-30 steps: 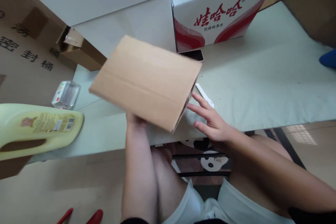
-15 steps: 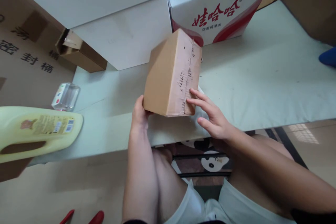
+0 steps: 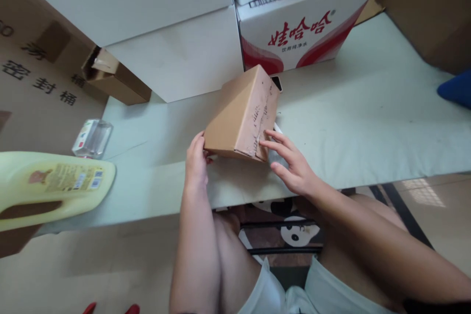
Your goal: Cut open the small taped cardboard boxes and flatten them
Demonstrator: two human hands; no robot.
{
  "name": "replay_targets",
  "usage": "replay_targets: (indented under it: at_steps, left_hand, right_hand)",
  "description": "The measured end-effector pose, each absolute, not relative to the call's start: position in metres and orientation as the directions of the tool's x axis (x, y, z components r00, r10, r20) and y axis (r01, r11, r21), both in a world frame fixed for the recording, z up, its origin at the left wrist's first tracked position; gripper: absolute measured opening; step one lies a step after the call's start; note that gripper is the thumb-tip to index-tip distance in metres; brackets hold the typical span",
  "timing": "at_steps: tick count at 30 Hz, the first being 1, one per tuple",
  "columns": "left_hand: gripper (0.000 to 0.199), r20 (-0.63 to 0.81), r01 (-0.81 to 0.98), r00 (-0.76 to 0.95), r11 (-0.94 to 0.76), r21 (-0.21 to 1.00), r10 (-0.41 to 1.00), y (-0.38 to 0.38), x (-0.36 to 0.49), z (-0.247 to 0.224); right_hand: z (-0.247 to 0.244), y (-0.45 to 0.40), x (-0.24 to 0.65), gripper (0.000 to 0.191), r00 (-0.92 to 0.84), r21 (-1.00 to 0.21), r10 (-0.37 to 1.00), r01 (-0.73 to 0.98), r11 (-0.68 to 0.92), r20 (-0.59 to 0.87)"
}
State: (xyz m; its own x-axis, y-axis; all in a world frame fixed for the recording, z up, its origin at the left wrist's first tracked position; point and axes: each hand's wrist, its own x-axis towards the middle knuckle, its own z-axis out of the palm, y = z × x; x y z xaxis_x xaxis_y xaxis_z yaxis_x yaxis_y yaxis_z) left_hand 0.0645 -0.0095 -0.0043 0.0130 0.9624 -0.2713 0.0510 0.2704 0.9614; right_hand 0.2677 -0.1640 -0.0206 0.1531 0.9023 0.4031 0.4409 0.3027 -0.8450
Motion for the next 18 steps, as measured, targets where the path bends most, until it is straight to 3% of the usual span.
replay_targets:
  at_steps: [7, 10, 13, 15, 18]
  left_hand:
    - [0.033, -0.298, 0.123, 0.214, 0.277, 0.953, 0.93, -0.014, 0.064, -0.009]
    - [0.05, -0.478, 0.235, 0.402, 0.416, 0.878, 0.781, -0.021, 0.064, -0.007]
    - [0.042, -0.598, 0.456, 0.542, 0.391, 0.8, 0.591, -0.024, 0.065, -0.007]
    - [0.035, -0.542, 0.473, 0.472, 0.319, 0.821, 0.695, -0.02, 0.066, -0.009]
    - [0.048, -0.155, 0.237, 0.141, 0.119, 0.964, 0.978, -0.01, 0.066, -0.012]
  right_hand:
    - [-0.023, -0.155, 0.271, 0.048, 0.209, -0.837, 0.867, 0.437, 0.331, 0.452]
    - [-0.019, -0.158, 0.273, 0.042, 0.292, -0.832, 0.819, 0.431, 0.349, 0.494]
    - [-0.014, -0.163, 0.274, 0.031, 0.356, -0.839, 0.789, 0.425, 0.34, 0.501]
    - [-0.01, -0.165, 0.274, 0.025, 0.343, -0.839, 0.797, 0.424, 0.341, 0.497]
    - [-0.007, -0.164, 0.271, 0.022, 0.23, -0.827, 0.827, 0.39, 0.405, 0.513]
